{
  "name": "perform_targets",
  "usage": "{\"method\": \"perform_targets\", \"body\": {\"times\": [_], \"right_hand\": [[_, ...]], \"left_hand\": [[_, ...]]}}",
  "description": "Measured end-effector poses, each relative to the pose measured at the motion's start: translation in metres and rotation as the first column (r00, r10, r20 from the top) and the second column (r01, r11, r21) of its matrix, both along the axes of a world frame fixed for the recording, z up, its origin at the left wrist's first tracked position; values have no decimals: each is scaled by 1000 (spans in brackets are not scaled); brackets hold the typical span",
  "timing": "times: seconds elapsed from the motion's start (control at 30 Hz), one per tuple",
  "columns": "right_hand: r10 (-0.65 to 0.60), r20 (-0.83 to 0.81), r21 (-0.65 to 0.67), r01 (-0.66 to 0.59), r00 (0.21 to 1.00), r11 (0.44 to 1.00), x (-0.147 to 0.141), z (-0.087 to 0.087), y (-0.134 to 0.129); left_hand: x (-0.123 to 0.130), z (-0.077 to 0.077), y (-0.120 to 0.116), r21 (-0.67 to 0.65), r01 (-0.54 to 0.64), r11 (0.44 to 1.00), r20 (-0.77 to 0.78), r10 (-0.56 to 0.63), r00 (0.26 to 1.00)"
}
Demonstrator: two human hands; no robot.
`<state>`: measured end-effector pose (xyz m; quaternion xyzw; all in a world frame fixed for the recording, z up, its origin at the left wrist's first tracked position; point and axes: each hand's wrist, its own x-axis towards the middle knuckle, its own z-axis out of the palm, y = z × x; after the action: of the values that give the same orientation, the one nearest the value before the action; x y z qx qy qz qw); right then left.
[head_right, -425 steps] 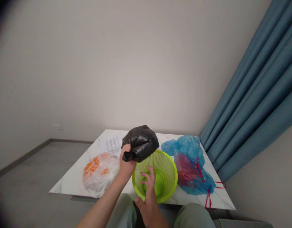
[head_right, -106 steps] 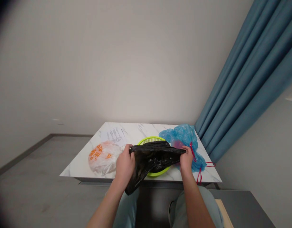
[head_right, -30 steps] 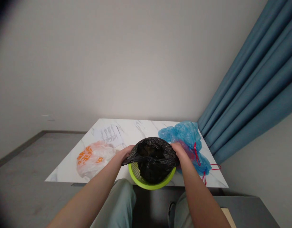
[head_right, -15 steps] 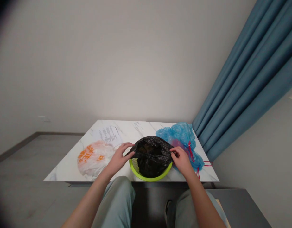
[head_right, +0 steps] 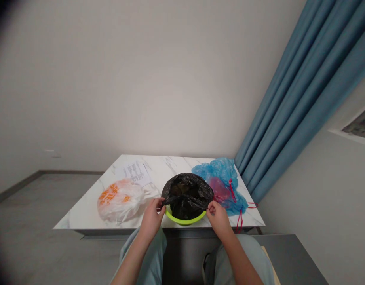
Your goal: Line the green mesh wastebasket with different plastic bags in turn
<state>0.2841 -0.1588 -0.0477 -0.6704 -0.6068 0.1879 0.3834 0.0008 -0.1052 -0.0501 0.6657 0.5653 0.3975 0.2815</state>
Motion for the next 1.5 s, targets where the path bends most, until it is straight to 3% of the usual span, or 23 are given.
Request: {"method": "perform_targets", "body": {"times": [0.13,0.2,0.3,0.4,0.6,0.83,0.93,1.13,1.37,1.43,1.5], "right_hand": [[44,-96,-38,-48,994,998,-4,-9,-13],[66,-60,-42,-68,996,997,-7,-11,-20],[77,149,-48,-71,986,996,-16,-11,-28],[89,385,-48,-77,919,996,-27,-12,-34],[134,624,-43,-138,770,989,-34,-22,-40],[125,707,-136,-39,696,990,-30,-38,-44],[124,695,-191,15,708,982,-27,-39,-42],[9,609,-199,142,793,970,-17,-33,-40],[35,489,-356,163,872,920,-14,-39,-41],[39,404,-359,119,914,926,-8,-38,-40],[-18,313,-293,115,949,949,3,-30,-41]], "left_hand": [[5,-4,-12,55,-33,998,138,25,990],[6,-6,-18,51,-44,998,202,33,979],[6,-12,-24,19,-4,1000,274,-1,962],[4,-22,-27,-8,86,996,312,-79,947],[-3,-34,-21,-24,139,990,261,-128,957],[-1,-40,-18,-68,78,995,188,-64,980],[0,-43,-16,-70,40,997,199,-25,980],[-3,-50,-5,-74,-66,995,292,85,953],[-2,-66,-1,-136,-89,987,283,125,951],[-4,-62,-4,-162,-126,979,272,167,948],[-10,-48,-8,-116,-232,966,259,255,932]]}}
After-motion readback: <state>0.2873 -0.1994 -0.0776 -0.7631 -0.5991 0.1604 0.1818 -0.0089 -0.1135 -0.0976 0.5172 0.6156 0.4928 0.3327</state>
